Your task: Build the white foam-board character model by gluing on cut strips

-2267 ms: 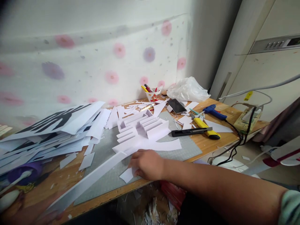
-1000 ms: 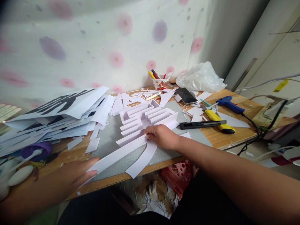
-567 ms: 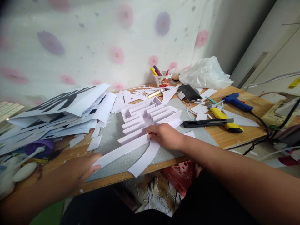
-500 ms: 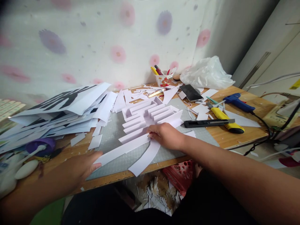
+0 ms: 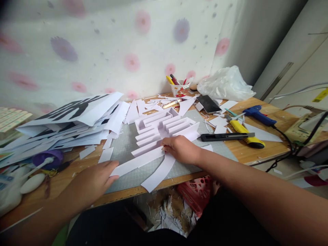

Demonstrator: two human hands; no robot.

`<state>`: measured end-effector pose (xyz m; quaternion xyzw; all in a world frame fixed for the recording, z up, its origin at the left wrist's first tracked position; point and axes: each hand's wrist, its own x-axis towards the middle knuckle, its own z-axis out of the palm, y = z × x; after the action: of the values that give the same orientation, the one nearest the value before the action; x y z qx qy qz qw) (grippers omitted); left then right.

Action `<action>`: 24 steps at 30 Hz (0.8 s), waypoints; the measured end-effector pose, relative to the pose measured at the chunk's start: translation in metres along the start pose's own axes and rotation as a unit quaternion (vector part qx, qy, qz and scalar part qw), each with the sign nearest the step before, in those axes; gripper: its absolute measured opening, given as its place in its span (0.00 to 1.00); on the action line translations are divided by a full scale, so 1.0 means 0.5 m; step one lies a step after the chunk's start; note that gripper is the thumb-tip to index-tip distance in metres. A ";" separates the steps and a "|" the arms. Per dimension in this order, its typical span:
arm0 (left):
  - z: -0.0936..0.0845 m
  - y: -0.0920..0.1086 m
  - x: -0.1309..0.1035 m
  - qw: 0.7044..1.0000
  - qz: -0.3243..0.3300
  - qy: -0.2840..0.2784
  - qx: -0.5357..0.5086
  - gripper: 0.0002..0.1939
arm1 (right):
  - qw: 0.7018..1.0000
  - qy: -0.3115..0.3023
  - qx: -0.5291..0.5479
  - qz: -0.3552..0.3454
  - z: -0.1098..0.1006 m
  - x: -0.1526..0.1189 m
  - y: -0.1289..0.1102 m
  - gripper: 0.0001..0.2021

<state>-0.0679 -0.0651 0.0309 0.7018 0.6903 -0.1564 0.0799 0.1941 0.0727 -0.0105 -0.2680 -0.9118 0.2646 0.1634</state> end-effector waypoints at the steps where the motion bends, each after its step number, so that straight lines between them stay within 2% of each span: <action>1: 0.001 0.005 0.000 1.000 -0.003 0.003 0.011 0.08 | 1.000 0.001 -0.006 -0.002 0.001 0.000 0.000 0.10; 6: -0.001 0.013 -0.002 1.000 0.009 0.005 0.023 0.08 | 1.000 0.004 -0.023 -0.016 0.004 0.001 0.002 0.10; 20: -0.012 0.006 -0.001 1.000 0.028 -0.001 0.007 0.08 | 0.999 0.017 -0.044 0.002 0.014 -0.004 -0.008 0.10; 22: -0.007 0.000 0.003 1.000 0.026 -0.009 -0.005 0.08 | 0.998 0.013 -0.058 -0.009 0.005 -0.005 -0.011 0.10; 24: -0.003 -0.005 0.009 0.999 0.029 -0.014 -0.013 0.08 | 0.995 -0.005 -0.098 -0.016 -0.026 -0.012 -0.007 0.11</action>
<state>-0.0704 -0.0604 0.0314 0.7179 0.6709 -0.1547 0.1034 0.2031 0.0716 0.0010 -0.2668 -0.9383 0.1725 0.1365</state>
